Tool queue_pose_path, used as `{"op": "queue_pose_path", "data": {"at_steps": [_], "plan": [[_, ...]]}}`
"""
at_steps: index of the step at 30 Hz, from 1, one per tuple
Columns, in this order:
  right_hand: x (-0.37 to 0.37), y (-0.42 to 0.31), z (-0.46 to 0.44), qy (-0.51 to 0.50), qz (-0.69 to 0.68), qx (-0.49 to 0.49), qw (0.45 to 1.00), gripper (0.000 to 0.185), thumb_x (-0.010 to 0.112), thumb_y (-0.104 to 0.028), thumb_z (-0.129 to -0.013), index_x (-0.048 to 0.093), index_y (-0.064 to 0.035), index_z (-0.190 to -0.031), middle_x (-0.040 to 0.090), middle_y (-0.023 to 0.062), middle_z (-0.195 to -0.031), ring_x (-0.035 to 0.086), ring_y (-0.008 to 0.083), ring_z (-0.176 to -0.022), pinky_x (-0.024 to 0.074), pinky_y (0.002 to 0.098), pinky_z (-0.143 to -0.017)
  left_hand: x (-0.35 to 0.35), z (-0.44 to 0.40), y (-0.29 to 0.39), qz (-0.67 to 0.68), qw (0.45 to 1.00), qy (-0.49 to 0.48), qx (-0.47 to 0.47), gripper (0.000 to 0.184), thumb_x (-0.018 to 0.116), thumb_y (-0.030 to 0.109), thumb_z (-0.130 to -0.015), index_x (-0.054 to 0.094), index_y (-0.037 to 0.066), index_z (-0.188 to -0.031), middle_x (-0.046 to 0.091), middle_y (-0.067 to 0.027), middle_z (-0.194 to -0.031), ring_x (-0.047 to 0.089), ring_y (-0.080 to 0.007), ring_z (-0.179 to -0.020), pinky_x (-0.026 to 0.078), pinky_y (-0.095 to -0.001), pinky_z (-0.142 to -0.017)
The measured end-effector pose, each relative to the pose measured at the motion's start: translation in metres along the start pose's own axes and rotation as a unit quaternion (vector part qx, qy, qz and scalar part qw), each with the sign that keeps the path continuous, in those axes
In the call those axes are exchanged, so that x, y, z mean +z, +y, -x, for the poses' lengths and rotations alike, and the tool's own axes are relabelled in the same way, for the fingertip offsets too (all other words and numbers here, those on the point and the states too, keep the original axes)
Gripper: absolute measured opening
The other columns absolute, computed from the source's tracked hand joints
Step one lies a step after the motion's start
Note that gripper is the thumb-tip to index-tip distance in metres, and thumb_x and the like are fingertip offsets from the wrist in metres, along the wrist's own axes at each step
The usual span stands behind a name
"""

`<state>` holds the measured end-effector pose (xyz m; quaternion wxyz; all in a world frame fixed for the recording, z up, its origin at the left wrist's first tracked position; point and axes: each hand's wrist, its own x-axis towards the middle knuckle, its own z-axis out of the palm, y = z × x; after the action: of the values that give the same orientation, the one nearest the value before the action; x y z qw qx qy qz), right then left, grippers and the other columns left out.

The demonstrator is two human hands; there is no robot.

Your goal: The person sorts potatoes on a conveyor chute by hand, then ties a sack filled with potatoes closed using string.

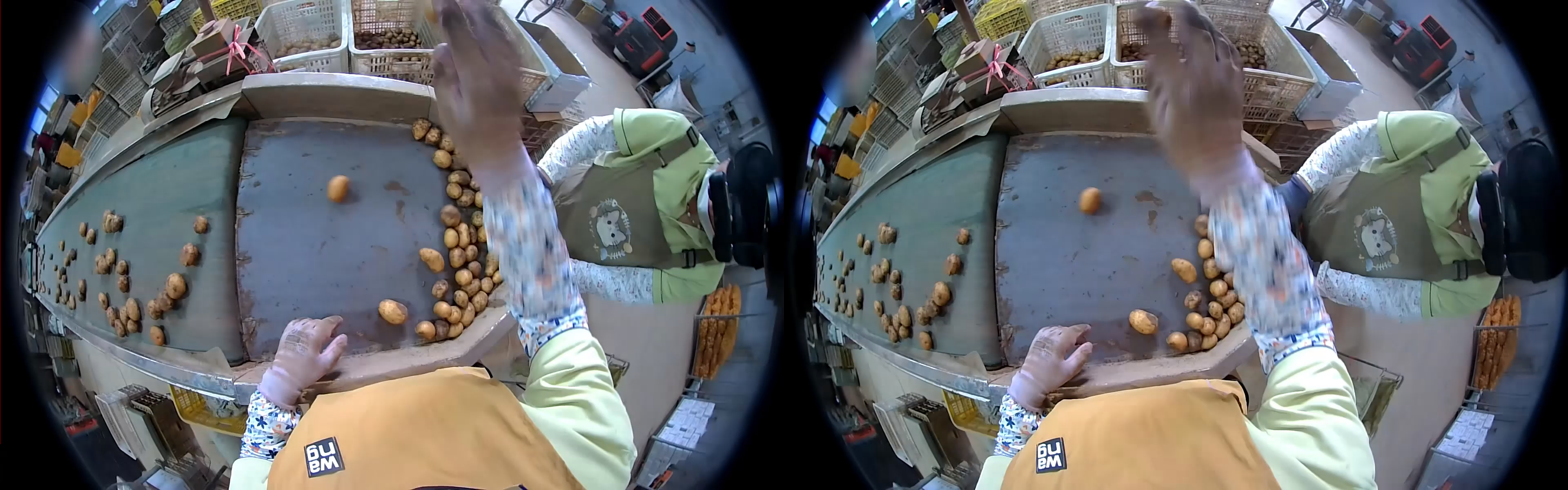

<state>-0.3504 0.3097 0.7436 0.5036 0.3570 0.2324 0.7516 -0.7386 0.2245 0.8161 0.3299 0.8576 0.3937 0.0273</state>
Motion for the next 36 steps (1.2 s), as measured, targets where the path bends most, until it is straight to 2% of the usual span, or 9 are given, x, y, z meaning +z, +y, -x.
{"op": "queue_pose_path", "data": {"at_steps": [4, 9, 13, 15, 23, 26, 30, 33, 36], "plan": [[0.021, 0.104, -0.062, -0.002, -0.936, 0.162, 0.314, 0.047, 0.056, -0.03, -0.092, 0.047, -0.0021, -0.129, 0.056, 0.0211, -0.121, 0.057, 0.0328, -0.111, 0.0448, 0.0447, -0.095, 0.001, 0.004, -0.004, -0.004, 1.0, 0.025, -0.002, 0.034, 0.063, 0.027, -0.087, 0.063, 0.005, -0.113, 0.068, -0.0117, -0.092, 0.063, -0.0298, -0.092, 0.044, -0.0415, -0.088], [-0.074, 0.08, 0.045, -0.383, -0.868, -0.139, 0.282, 0.072, 0.046, -0.057, -0.093, 0.038, -0.0075, -0.144, 0.032, 0.0228, -0.15, 0.031, 0.0453, -0.137, 0.0255, 0.0539, -0.112, -0.011, 0.01, -0.008, -0.004, 1.0, 0.004, -0.006, 0.032, 0.061, 0.024, -0.088, 0.063, 0.005, -0.114, 0.067, -0.0118, -0.093, 0.062, -0.0302, -0.092, 0.044, -0.0421, -0.089], [-0.124, 0.155, 0.121, -0.133, -0.957, -0.184, 0.182, 0.065, 0.049, -0.052, -0.093, 0.043, -0.0086, -0.141, 0.037, 0.0247, -0.145, 0.028, 0.0442, -0.138, 0.0234, 0.0542, -0.112, -0.012, 0.017, -0.014, -0.001, 1.0, 0.005, 0.013, 0.029, 0.058, 0.025, -0.089, 0.063, 0.006, -0.11, 0.066, -0.0132, -0.089, 0.061, -0.0318, -0.09, 0.043, -0.0429, -0.087], [-0.1, 0.16, 0.119, -0.275, -0.906, -0.189, -0.26, 0.049, 0.052, -0.044, -0.093, 0.059, -0.0069, -0.124, 0.061, 0.0202, -0.119, 0.056, 0.0348, -0.117, 0.0426, 0.0402, -0.098, -0.012, 0.015, -0.004, -0.026, 0.998, -0.034, 0.036, 0.028, 0.057, 0.023, -0.09, 0.062, 0.006, -0.112, 0.066, -0.0133, -0.092, 0.061, -0.0315, -0.091, 0.043, -0.0432, -0.088], [-0.11, 0.15, 0.121, -0.23, -0.954, -0.056, -0.182, 0.023, 0.064, -0.024, -0.085, 0.067, -0.0058, -0.097, 0.067, 0.0142, -0.092, 0.062, 0.0321, -0.092, 0.0471, 0.0431, -0.084, 0.005, 0.0, 0.024, -0.042, 0.985, -0.156, 0.063, 0.054, 0.059, 0.036, -0.088, 0.049, 0.005, -0.132, 0.056, -0.0197, -0.127, 0.051, -0.034, -0.119, 0.037, -0.0448, -0.102], [-0.073, 0.135, 0.115, -0.19, -0.969, 0.13, 0.09, 0.034, 0.064, -0.023, -0.084, 0.062, -0.003, -0.112, 0.063, 0.0165, -0.112, 0.06, 0.035, -0.102, 0.0464, 0.0426, -0.09, -0.021, 0.008, 0.018, -0.067, 0.995, -0.021, 0.07, 0.056, 0.064, 0.03, -0.087, 0.048, 0.005, -0.135, 0.057, -0.0153, -0.126, 0.051, -0.0326, -0.117, 0.037, -0.0445, -0.102], [-0.085, 0.174, 0.144, -0.379, -0.87, -0.262, 0.176, 0.091, 0.062, -0.054, -0.084, 0.02, -0.01, -0.152, 0.015, 0.0363, -0.15, 0.024, 0.0495, -0.138, 0.0262, 0.05, -0.112, -0.043, 0.028, -0.014, -0.116, 0.992, 0.055, 0.001, 0.049, 0.066, 0.025, -0.086, 0.054, 0.005, -0.13, 0.06, -0.0132, -0.121, 0.054, -0.0311, -0.113, 0.038, -0.044, -0.1], [-0.089, 0.173, 0.143, -0.217, -0.945, -0.161, -0.187, 0.058, 0.055, -0.048, -0.089, 0.055, -0.0068, -0.129, 0.054, 0.0239, -0.128, 0.052, 0.0385, -0.119, 0.0421, 0.0435, -0.1, -0.035, 0.027, -0.022, -0.205, 0.976, 0.054, -0.055, 0.048, 0.065, 0.028, -0.087, 0.055, 0.006, -0.128, 0.06, -0.0151, -0.118, 0.054, -0.0319, -0.109, 0.039, -0.0452, -0.097], [-0.1, 0.175, 0.15, -0.303, -0.918, -0.204, -0.153, 0.041, 0.055, -0.041, -0.089, 0.067, -0.0051, -0.106, 0.066, 0.0163, -0.103, 0.061, 0.0344, -0.102, 0.047, 0.0433, -0.09, -0.018, 0.025, -0.01, -0.128, 0.991, 0.019, -0.017, 0.048, 0.065, 0.032, -0.086, 0.058, 0.005, -0.125, 0.062, -0.0161, -0.116, 0.056, -0.0316, -0.107, 0.04, -0.043, -0.097]]}}
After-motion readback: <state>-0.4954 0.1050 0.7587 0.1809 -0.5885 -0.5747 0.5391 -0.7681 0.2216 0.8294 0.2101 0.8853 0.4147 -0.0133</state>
